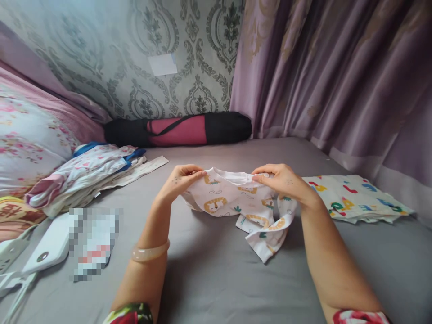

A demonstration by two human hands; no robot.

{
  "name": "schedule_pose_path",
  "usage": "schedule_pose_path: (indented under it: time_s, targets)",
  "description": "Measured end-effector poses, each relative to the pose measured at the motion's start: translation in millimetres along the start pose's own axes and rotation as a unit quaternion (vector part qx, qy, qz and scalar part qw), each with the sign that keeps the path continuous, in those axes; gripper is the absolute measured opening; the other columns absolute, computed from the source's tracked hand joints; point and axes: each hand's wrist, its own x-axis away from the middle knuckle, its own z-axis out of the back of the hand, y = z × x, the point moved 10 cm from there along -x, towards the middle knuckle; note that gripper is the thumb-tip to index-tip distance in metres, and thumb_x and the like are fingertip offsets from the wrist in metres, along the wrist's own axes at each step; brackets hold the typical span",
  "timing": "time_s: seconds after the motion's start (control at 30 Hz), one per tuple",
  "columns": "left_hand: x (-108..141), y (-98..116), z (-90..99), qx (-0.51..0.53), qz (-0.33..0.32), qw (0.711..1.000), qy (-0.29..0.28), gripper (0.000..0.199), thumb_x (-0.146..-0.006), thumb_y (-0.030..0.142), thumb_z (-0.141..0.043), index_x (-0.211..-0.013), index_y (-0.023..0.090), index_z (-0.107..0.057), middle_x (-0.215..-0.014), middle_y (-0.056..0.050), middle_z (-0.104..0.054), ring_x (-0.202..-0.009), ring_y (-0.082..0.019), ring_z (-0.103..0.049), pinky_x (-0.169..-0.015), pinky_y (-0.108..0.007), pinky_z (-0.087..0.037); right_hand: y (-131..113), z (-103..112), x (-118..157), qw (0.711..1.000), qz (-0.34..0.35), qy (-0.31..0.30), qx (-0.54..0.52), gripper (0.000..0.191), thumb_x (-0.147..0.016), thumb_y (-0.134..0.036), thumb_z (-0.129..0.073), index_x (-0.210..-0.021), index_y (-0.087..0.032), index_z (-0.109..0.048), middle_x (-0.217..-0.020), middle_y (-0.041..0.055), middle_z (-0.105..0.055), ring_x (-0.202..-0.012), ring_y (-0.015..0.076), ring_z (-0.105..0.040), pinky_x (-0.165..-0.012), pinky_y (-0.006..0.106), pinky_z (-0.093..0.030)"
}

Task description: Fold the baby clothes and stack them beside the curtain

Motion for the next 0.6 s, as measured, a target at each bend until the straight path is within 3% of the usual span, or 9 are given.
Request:
schedule_pose_path:
  time_s: [0.17,0.33,0.5,0.6]
  targets:
    - [12,18,22.4,-0.037,-0.026,0.999,0.026,0.033,-0.069,0.049,-0.075,-0.076,0.017,-0.075,-0.068,-0.003,-0.069,-0.056,-0.013,-0.056,-0.047,-0.020,-0.038,-18,-2,4,1.000,0.016,-0.020,0.000,0.026,-0.076,-0.040,-0.068,-0.096,-0.025,-0.077,-0.073,-0.0016,-0.070,-0.060,0.0134,-0.059,-0.050,0.022,-0.046]
    - [36,62,53.5,-0.063,-0.085,0.992,0.069,0.034,-0.068,0.049,-0.076,-0.079,0.017,-0.077,-0.069,-0.003,-0.071,-0.056,-0.013,-0.057,-0.046,-0.020,-0.037,-47,-1,10,0.998,0.012,-0.062,-0.015,0.036,-0.072,-0.045,-0.073,-0.104,-0.028,-0.076,-0.078,-0.0025,-0.071,-0.055,0.0121,-0.058,-0.046,0.022,-0.045]
    - [75,118,81.1,-0.058,-0.133,0.984,0.107,0.029,-0.067,0.046,-0.079,-0.079,0.020,-0.077,-0.067,-0.002,-0.070,-0.052,-0.012,-0.055,-0.043,-0.020,-0.037,-92,35,21,0.994,0.072,-0.024,-0.073,0.040,-0.075,-0.060,-0.068,-0.087,-0.023,-0.074,-0.067,-0.0012,-0.063,-0.056,0.0127,-0.057,-0.043,0.022,-0.041]
    - [85,137,94.1,-0.050,-0.153,0.981,0.110,0.025,-0.066,0.044,-0.080,-0.078,0.022,-0.077,-0.065,-0.001,-0.069,-0.051,-0.012,-0.056,-0.042,-0.020,-0.038,-110,48,23,0.989,0.103,-0.039,-0.096,0.048,-0.074,-0.069,-0.065,-0.077,-0.021,-0.071,-0.065,0.0005,-0.060,-0.058,0.0144,-0.057,-0.045,0.023,-0.042]
